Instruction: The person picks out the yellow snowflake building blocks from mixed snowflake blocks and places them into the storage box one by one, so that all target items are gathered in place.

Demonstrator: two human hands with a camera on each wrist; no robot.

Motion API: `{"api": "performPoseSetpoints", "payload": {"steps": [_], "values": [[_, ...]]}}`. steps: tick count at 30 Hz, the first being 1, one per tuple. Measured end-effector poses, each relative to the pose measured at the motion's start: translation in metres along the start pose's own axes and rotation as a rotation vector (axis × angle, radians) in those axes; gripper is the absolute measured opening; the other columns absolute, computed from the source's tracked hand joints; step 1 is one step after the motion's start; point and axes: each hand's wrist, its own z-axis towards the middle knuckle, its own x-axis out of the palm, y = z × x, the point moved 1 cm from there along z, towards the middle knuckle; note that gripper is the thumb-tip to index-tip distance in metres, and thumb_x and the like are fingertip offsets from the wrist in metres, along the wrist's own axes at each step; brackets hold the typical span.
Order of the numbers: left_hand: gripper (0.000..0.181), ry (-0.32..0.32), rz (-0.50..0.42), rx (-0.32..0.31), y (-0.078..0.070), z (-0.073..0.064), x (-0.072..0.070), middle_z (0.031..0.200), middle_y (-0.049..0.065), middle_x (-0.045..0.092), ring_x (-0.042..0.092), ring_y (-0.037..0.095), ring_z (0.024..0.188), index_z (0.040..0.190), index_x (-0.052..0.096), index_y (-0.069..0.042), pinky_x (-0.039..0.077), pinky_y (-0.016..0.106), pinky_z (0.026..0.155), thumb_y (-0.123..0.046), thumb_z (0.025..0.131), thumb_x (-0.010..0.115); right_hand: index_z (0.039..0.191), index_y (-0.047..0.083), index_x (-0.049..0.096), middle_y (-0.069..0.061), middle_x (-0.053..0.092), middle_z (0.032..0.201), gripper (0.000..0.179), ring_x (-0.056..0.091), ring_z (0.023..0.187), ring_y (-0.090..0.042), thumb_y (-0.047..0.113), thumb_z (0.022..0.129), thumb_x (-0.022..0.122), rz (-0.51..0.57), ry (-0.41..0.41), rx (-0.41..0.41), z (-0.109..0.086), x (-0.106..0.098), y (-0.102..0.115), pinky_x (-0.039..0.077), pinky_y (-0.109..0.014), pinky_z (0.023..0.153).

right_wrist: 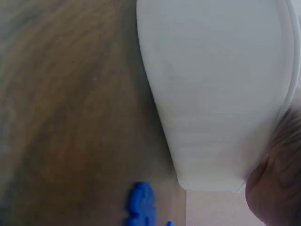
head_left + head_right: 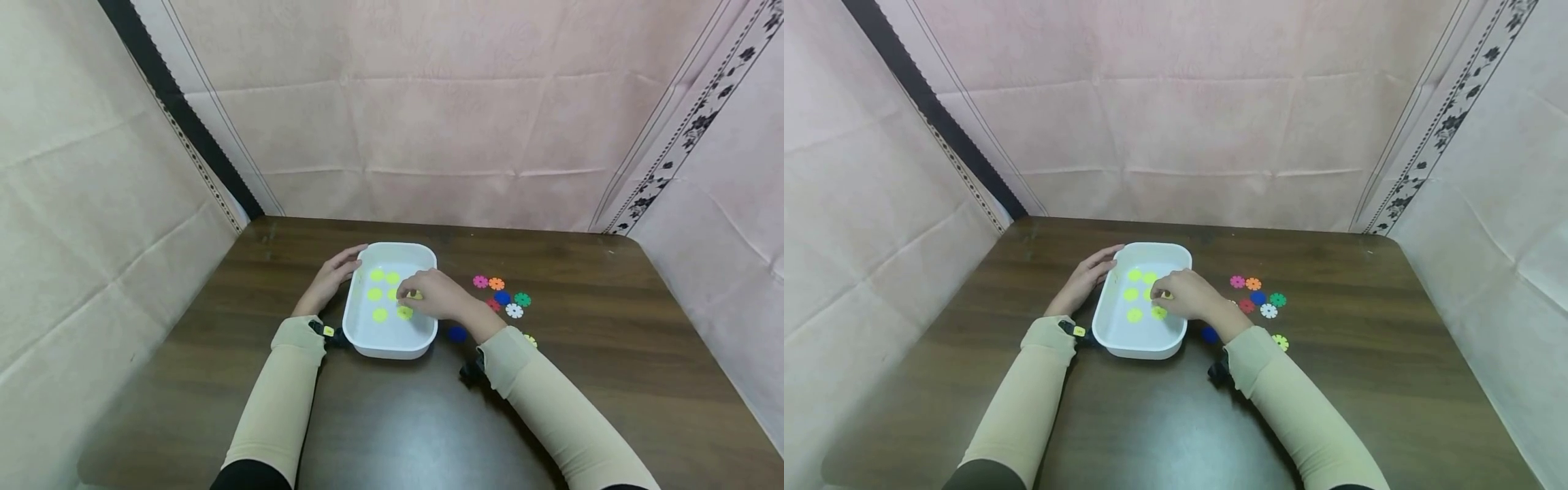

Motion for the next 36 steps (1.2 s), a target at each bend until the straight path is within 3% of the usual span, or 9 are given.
{"api": "performPoseSetpoints", "payload": {"steps": [8,17,23,30,36], "values": [[0.046,-0.014,-0.003,0.005,0.003,0.001,0.002,0.141,-0.001,0.056,0.055,0.018,0.127,0.142,0.057,-0.034,0.043,0.043,0.11,-0.047,0.098,0.062,0.112,0.018,0.076,0.008,0.072,0.106,0.019,0.062,0.098,-0.009,0.027,0.096,0.071,0.102,-0.108,-0.023,-0.006,0.006,-0.005,0.054,-0.034,0.094],[0.048,-0.01,0.004,-0.009,0.001,0.003,0.005,0.141,-0.001,0.057,0.054,0.018,0.128,0.143,0.057,-0.033,0.042,0.043,0.111,-0.049,0.097,0.063,0.115,0.016,0.073,0.001,0.069,0.109,0.019,0.061,0.102,-0.015,0.021,0.096,0.07,0.103,-0.246,-0.031,-0.018,0.004,-0.009,0.055,-0.038,0.093],[0.049,-0.011,0.006,0.004,-0.005,0.006,0.006,0.141,-0.001,0.057,0.055,0.018,0.128,0.142,0.058,-0.032,0.042,0.043,0.11,-0.049,0.097,0.064,0.113,0.014,0.073,0.0,0.07,0.108,0.018,0.062,0.103,-0.016,0.015,0.095,0.072,0.103,-0.338,-0.079,-0.022,0.0,-0.016,0.056,-0.038,0.092],[0.049,-0.005,0.009,-0.009,-0.004,0.007,0.006,0.144,-0.001,0.055,0.053,0.018,0.131,0.144,0.056,-0.032,0.04,0.042,0.112,-0.048,0.098,0.063,0.111,0.014,0.074,0.0,0.07,0.109,0.018,0.062,0.103,-0.016,0.014,0.093,0.073,0.113,-0.349,-0.093,-0.027,-0.003,-0.018,0.057,-0.037,0.089],[0.05,-0.006,0.019,0.0,-0.002,0.003,0.005,0.142,0.0,0.057,0.054,0.018,0.129,0.144,0.056,-0.031,0.04,0.043,0.112,-0.048,0.098,0.062,0.112,0.015,0.071,0.001,0.068,0.112,0.017,0.057,0.096,-0.018,0.015,0.095,0.071,0.134,-0.373,-0.122,-0.036,-0.004,-0.022,0.058,-0.032,0.073]]}}
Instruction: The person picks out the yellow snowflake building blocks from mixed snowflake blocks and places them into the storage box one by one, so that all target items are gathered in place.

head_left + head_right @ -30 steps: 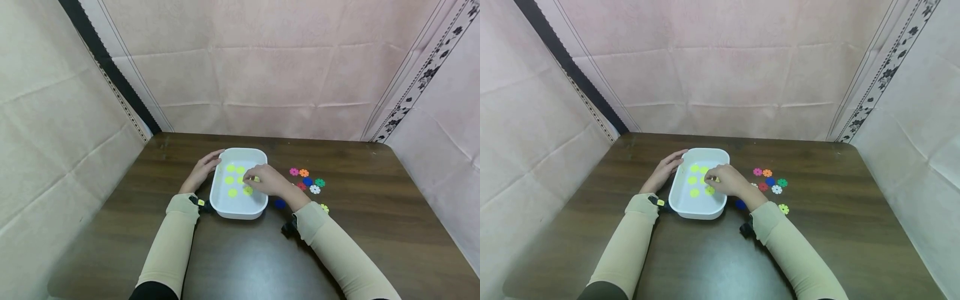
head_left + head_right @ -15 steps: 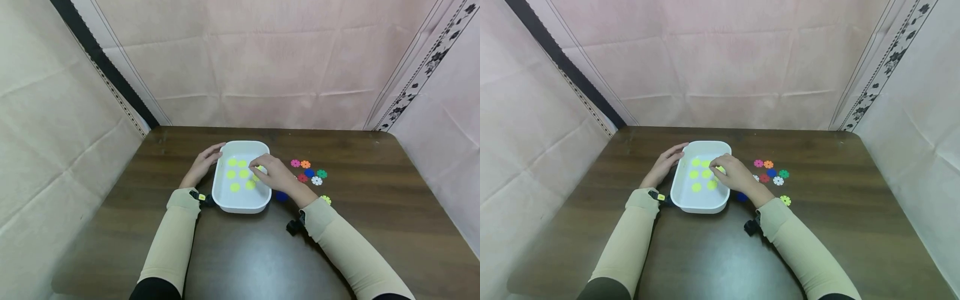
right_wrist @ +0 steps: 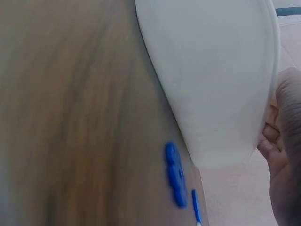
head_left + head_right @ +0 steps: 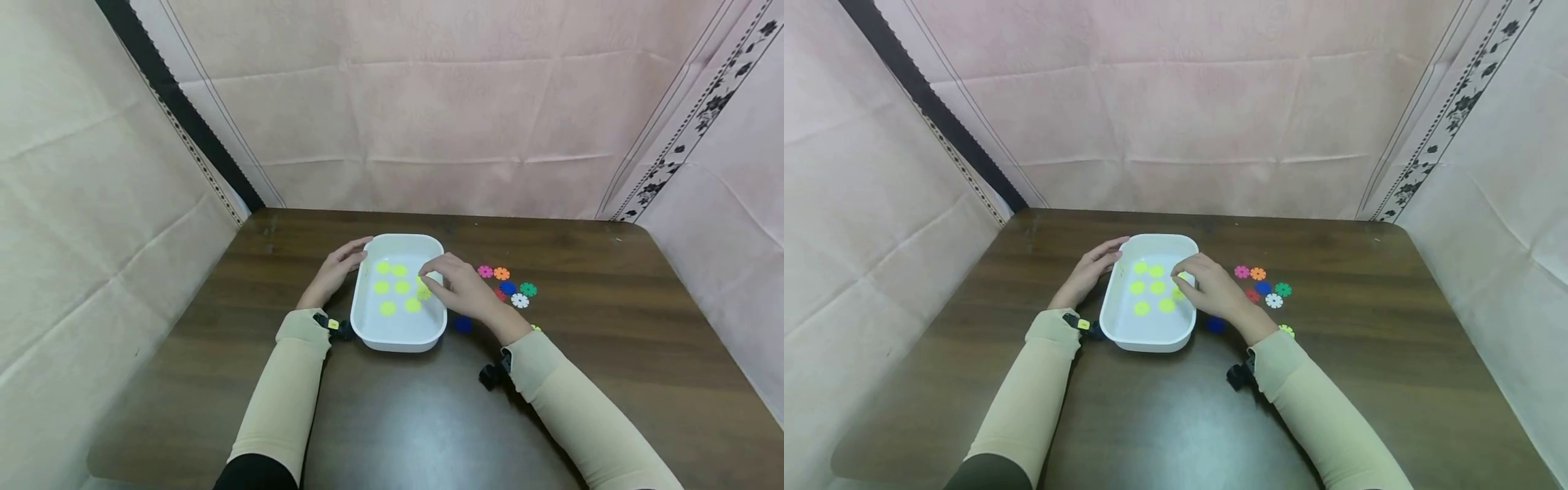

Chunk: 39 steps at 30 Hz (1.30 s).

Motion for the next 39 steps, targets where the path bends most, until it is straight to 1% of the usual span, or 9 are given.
{"api": "performPoseSetpoints", "payload": {"steps": [2,6,9,14,17,24,29,33,39], "values": [[0.048,-0.004,-0.002,0.006,0.001,0.0,0.0,0.141,0.0,0.057,0.054,0.018,0.129,0.143,0.057,-0.031,0.041,0.043,0.111,-0.048,0.098,0.062,0.113,0.015,0.07,0.002,0.067,0.113,0.017,0.056,0.096,-0.021,0.014,0.096,0.07,0.014,-0.019,-0.01,-0.005,-0.004,-0.002,0.057,-0.034,0.073],[0.048,-0.008,-0.009,0.003,0.002,-0.001,0.0,0.142,-0.001,0.056,0.054,0.018,0.129,0.143,0.057,-0.031,0.041,0.043,0.111,-0.047,0.098,0.062,0.114,0.013,0.07,0.002,0.067,0.114,0.018,0.058,0.107,-0.02,0.014,0.097,0.068,0.023,-0.05,-0.025,-0.014,-0.012,-0.009,0.057,-0.041,0.089],[0.048,-0.009,-0.01,-0.012,0.003,-0.001,0.0,0.143,-0.001,0.055,0.053,0.017,0.13,0.143,0.056,-0.031,0.041,0.042,0.112,-0.048,0.098,0.062,0.115,0.009,0.07,0.001,0.068,0.115,0.019,0.059,0.113,-0.019,0.014,0.097,0.068,0.028,-0.063,-0.04,-0.022,-0.018,-0.015,0.054,-0.045,0.095],[0.049,-0.015,-0.021,-0.015,0.004,-0.002,-0.001,0.142,0.0,0.056,0.054,0.018,0.129,0.143,0.057,-0.03,0.041,0.043,0.111,-0.048,0.098,0.063,0.114,0.009,0.07,0.0,0.069,0.114,0.017,0.061,0.11,-0.018,0.014,0.097,0.068,0.017,-0.08,-0.051,-0.036,-0.03,-0.024,0.057,-0.045,0.088],[0.049,-0.014,-0.021,-0.017,0.005,-0.002,0.0,0.142,0.0,0.056,0.054,0.018,0.129,0.143,0.057,-0.03,0.041,0.043,0.111,-0.048,0.097,0.063,0.113,0.009,0.07,0.001,0.069,0.112,0.017,0.062,0.105,-0.017,0.012,0.096,0.069,0.001,-0.08,-0.048,-0.046,-0.037,-0.029,0.059,-0.042,0.079],[0.047,-0.014,-0.016,-0.016,0.005,-0.004,0.002,0.142,-0.001,0.056,0.054,0.017,0.129,0.143,0.057,-0.031,0.041,0.042,0.111,-0.047,0.098,0.062,0.109,0.006,0.071,0.001,0.068,0.103,0.017,0.062,0.093,-0.014,0.003,0.092,0.072,-0.023,-0.079,-0.041,-0.068,-0.046,-0.044,0.057,-0.037,0.076],[0.044,-0.017,-0.012,-0.012,0.005,-0.003,0.003,0.141,-0.005,0.057,0.054,0.014,0.128,0.141,0.058,-0.034,0.042,0.04,0.111,-0.046,0.099,0.062,0.107,0.005,0.071,0.001,0.069,0.101,0.018,0.06,0.087,-0.012,-0.001,0.09,0.072,0.012,-0.04,-0.037,-0.075,-0.049,-0.049,0.058,-0.034,0.073],[0.046,-0.009,-0.009,-0.003,0.002,-0.002,0.003,0.141,-0.003,0.057,0.055,0.015,0.127,0.142,0.058,-0.032,0.042,0.04,0.11,-0.047,0.098,0.063,0.108,0.007,0.072,0.001,0.07,0.101,0.015,0.061,0.085,-0.012,0.003,0.094,0.07,0.038,0.03,-0.008,-0.075,-0.048,-0.051,0.057,-0.031,0.073],[0.049,-0.003,-0.005,-0.039,-0.004,0.001,0.002,0.145,-0.001,0.053,0.051,0.017,0.132,0.146,0.054,-0.031,0.039,0.041,0.113,-0.045,0.1,0.061,0.109,0.009,0.073,0.001,0.072,0.101,0.013,0.06,0.081,-0.01,0.01,0.097,0.068,0.038,0.126,0.022,-0.076,-0.044,-0.054,0.055,-0.026,0.072]]}}
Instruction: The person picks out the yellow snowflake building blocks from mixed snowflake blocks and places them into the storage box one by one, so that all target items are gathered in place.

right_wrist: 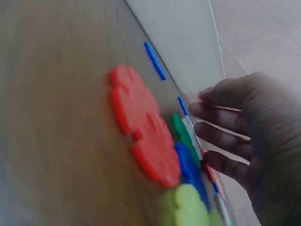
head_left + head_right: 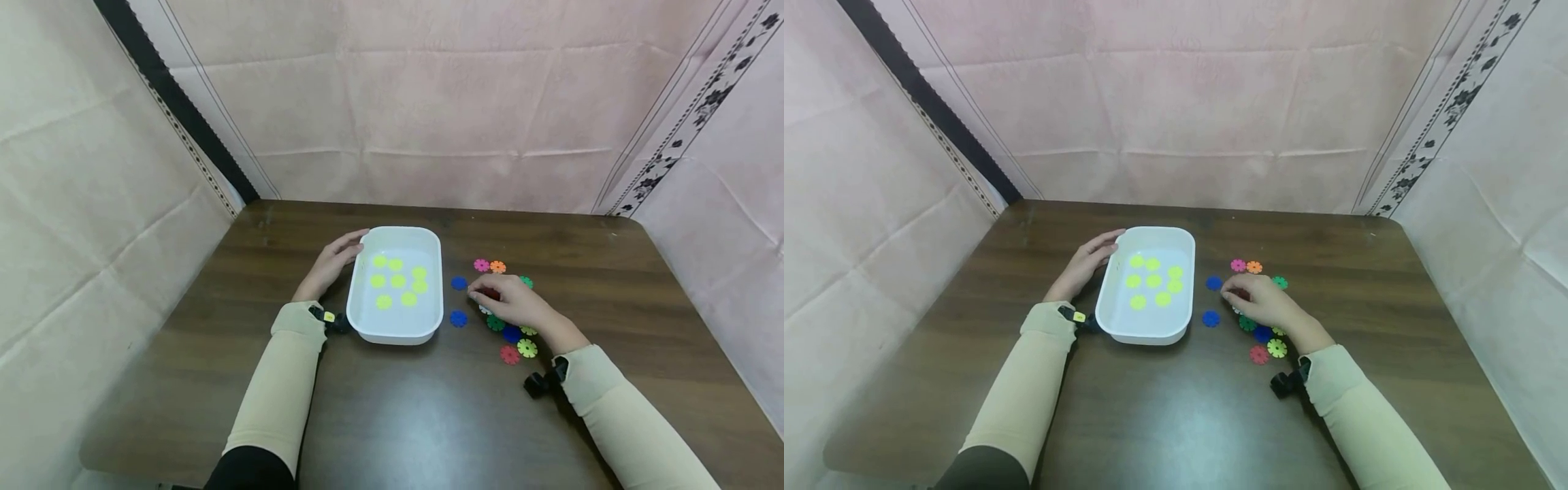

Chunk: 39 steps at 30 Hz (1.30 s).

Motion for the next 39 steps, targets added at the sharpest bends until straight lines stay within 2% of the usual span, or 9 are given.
{"api": "performPoseSetpoints", "payload": {"steps": [7,15,24,28,35,39], "values": [[0.046,-0.013,0.019,0.011,0.0,0.001,0.0,0.14,-0.004,0.057,0.054,0.015,0.127,0.142,0.057,-0.035,0.042,0.039,0.111,-0.048,0.098,0.062,0.105,0.011,0.074,0.006,0.07,0.101,0.01,0.06,0.084,-0.009,0.012,0.097,0.068,0.005,-0.012,-0.033,-0.003,0.006,0.001,0.054,-0.027,0.07],[0.044,-0.013,0.001,0.065,-0.003,0.002,-0.001,0.137,-0.001,0.059,0.055,0.017,0.127,0.141,0.058,-0.032,0.042,0.04,0.111,-0.046,0.099,0.062,0.101,0.013,0.074,0.006,0.071,0.089,0.008,0.058,0.071,-0.007,0.011,0.097,0.067,0.003,-0.076,-0.077,-0.007,0.009,0.006,0.051,-0.024,0.059],[0.044,0.008,-0.009,0.024,-0.001,-0.008,0.006,0.146,-0.007,0.053,0.051,0.014,0.132,0.142,0.057,-0.033,0.041,0.04,0.112,-0.046,0.1,0.06,0.102,0.011,0.074,0.006,0.072,0.091,0.009,0.058,0.068,-0.007,0.009,0.097,0.068,0.025,-0.057,-0.04,-0.022,0.017,0.013,0.052,-0.023,0.058],[0.043,0.033,-0.005,0.019,0.0,-0.004,0.011,0.146,-0.006,0.054,0.052,0.014,0.132,0.142,0.057,-0.033,0.043,0.039,0.11,-0.044,0.101,0.06,0.102,0.011,0.074,0.005,0.072,0.091,0.009,0.06,0.071,-0.007,0.008,0.096,0.068,0.041,-0.07,-0.036,-0.029,0.02,0.01,0.055,-0.024,0.061],[0.044,-0.001,0.004,0.044,0.0,-0.004,0.007,0.146,-0.004,0.053,0.051,0.017,0.133,0.142,0.057,-0.031,0.041,0.041,0.112,-0.045,0.1,0.06,0.098,0.014,0.074,0.006,0.072,0.087,0.007,0.061,0.071,-0.006,0.011,0.097,0.067,0.044,-0.061,-0.064,-0.019,0.016,0.007,0.053,-0.023,0.059],[0.044,0.007,0.019,0.033,-0.001,-0.005,0.006,0.147,-0.005,0.051,0.05,0.018,0.134,0.143,0.056,-0.032,0.04,0.042,0.113,-0.045,0.101,0.059,0.099,0.014,0.074,0.006,0.072,0.087,0.007,0.061,0.072,-0.006,0.012,0.097,0.068,0.052,-0.035,-0.076,-0.015,0.013,0.01,0.054,-0.024,0.059]]}}
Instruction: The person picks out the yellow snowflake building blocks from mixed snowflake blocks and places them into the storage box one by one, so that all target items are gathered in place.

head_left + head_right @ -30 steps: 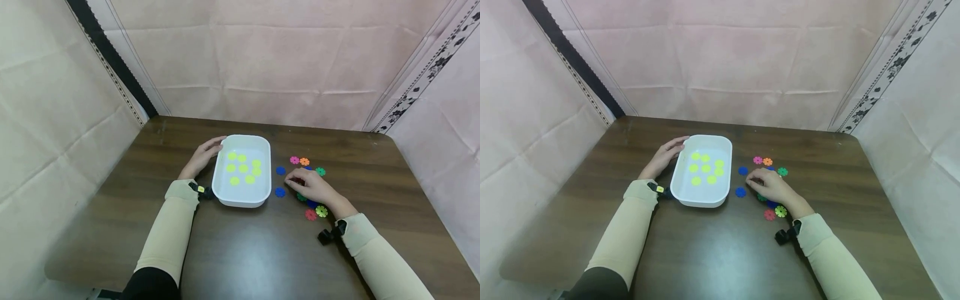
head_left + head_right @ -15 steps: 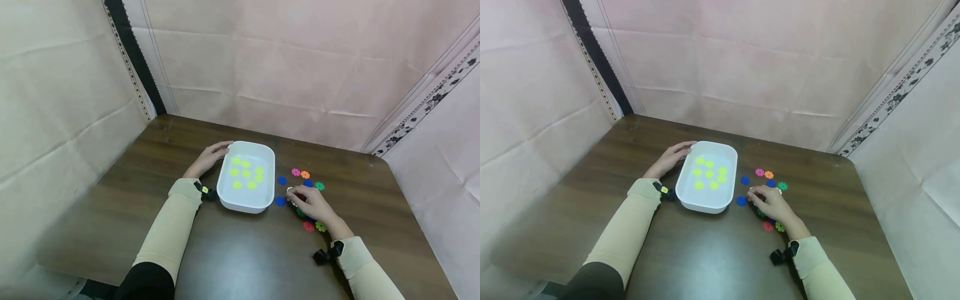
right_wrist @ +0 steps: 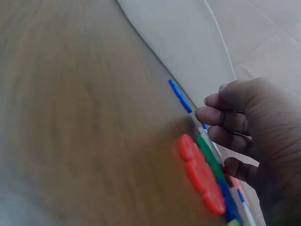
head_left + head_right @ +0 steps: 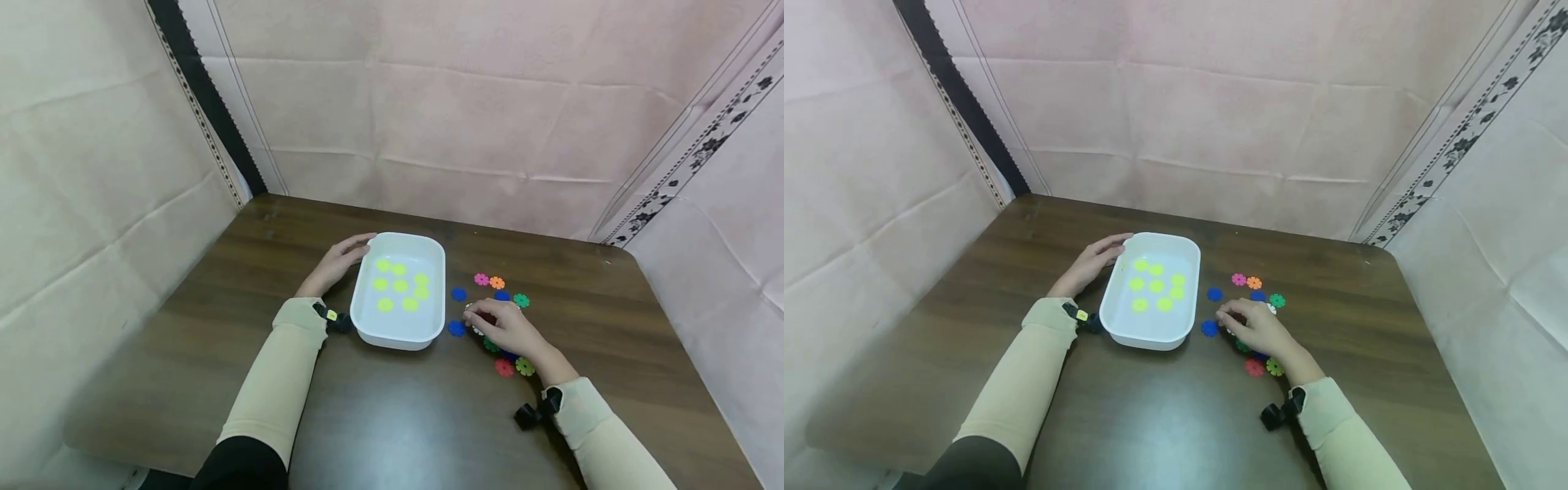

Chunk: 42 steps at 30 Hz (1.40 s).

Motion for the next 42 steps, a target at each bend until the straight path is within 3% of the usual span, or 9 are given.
{"api": "performPoseSetpoints", "payload": {"steps": [7,9,17,21,26,30,35,39,42], "values": [[0.044,-0.003,-0.007,0.022,0.004,0.0,0.002,0.146,-0.003,0.053,0.051,0.018,0.133,0.143,0.056,-0.032,0.04,0.042,0.112,-0.044,0.101,0.059,0.102,0.011,0.074,0.001,0.073,0.088,0.008,0.054,0.066,-0.009,0.013,0.097,0.068,0.003,-0.005,-0.002,0.021,-0.006,0.018,0.048,-0.025,0.054],[0.044,-0.001,-0.014,0.023,0.005,-0.002,0.003,0.143,-0.002,0.055,0.052,0.019,0.132,0.143,0.056,-0.031,0.041,0.043,0.112,-0.044,0.101,0.059,0.103,0.012,0.074,0.002,0.073,0.09,0.009,0.056,0.069,-0.009,0.016,0.097,0.069,0.01,-0.002,-0.002,0.029,-0.005,0.027,0.051,-0.025,0.057],[0.043,0.003,-0.028,0.023,0.007,-0.002,0.008,0.142,-0.004,0.055,0.053,0.017,0.129,0.142,0.057,-0.032,0.043,0.041,0.11,-0.046,0.101,0.058,0.105,0.01,0.073,0.006,0.071,0.097,0.01,0.06,0.076,-0.009,0.012,0.095,0.07,-0.01,-0.016,-0.116,0.051,0.005,0.046,0.055,-0.027,0.065],[0.043,0.003,-0.029,0.031,0.005,0.001,0.008,0.142,-0.005,0.055,0.054,0.016,0.128,0.141,0.058,-0.033,0.043,0.041,0.11,-0.046,0.1,0.059,0.107,0.015,0.073,0.009,0.071,0.099,0.012,0.059,0.077,-0.008,0.019,0.096,0.07,-0.033,0.002,-0.047,0.05,-0.001,0.042,0.055,-0.027,0.065],[0.043,-0.003,-0.034,0.03,0.004,0.004,0.008,0.143,-0.005,0.055,0.053,0.016,0.129,0.142,0.057,-0.033,0.043,0.041,0.11,-0.046,0.1,0.059,0.106,0.012,0.073,0.005,0.071,0.093,0.011,0.058,0.071,-0.011,0.018,0.097,0.069,-0.009,0.059,0.017,0.031,-0.017,0.03,0.054,-0.027,0.06],[0.042,-0.006,-0.032,0.02,0.004,0.002,0.007,0.142,-0.004,0.055,0.054,0.017,0.129,0.141,0.058,-0.032,0.043,0.04,0.11,-0.044,0.101,0.059,0.101,0.012,0.072,0.001,0.07,0.085,0.006,0.054,0.062,-0.013,0.016,0.096,0.071,0.009,0.156,0.04,0.007,-0.035,0.021,0.05,-0.026,0.054],[0.044,-0.008,-0.025,0.018,0.003,0.002,0.004,0.144,-0.002,0.054,0.052,0.018,0.131,0.143,0.057,-0.031,0.041,0.04,0.111,-0.045,0.101,0.058,0.1,0.018,0.07,0.007,0.067,0.086,0.012,0.058,0.071,-0.013,0.026,0.092,0.076,-0.042,0.283,0.229,-0.026,-0.065,0.016,0.052,-0.027,0.062],[0.045,-0.01,-0.018,0.017,0.001,0.0,0.001,0.143,0.001,0.054,0.051,0.02,0.132,0.144,0.055,-0.029,0.04,0.042,0.113,-0.044,0.102,0.057,0.101,0.014,0.068,0.005,0.064,0.089,0.03,0.058,0.08,-0.015,0.036,0.086,0.081,-0.169,0.279,0.378,-0.048,-0.079,0.01,0.053,-0.03,0.07],[0.045,-0.014,-0.016,0.005,0.001,0.0,0.0,0.143,0.001,0.055,0.051,0.021,0.132,0.144,0.055,-0.029,0.039,0.043,0.113,-0.044,0.102,0.057,0.101,0.011,0.066,0.003,0.062,0.09,0.036,0.056,0.082,-0.015,0.039,0.084,0.082,-0.231,0.259,0.407,-0.057,-0.079,0.005,0.052,-0.03,0.071]]}}
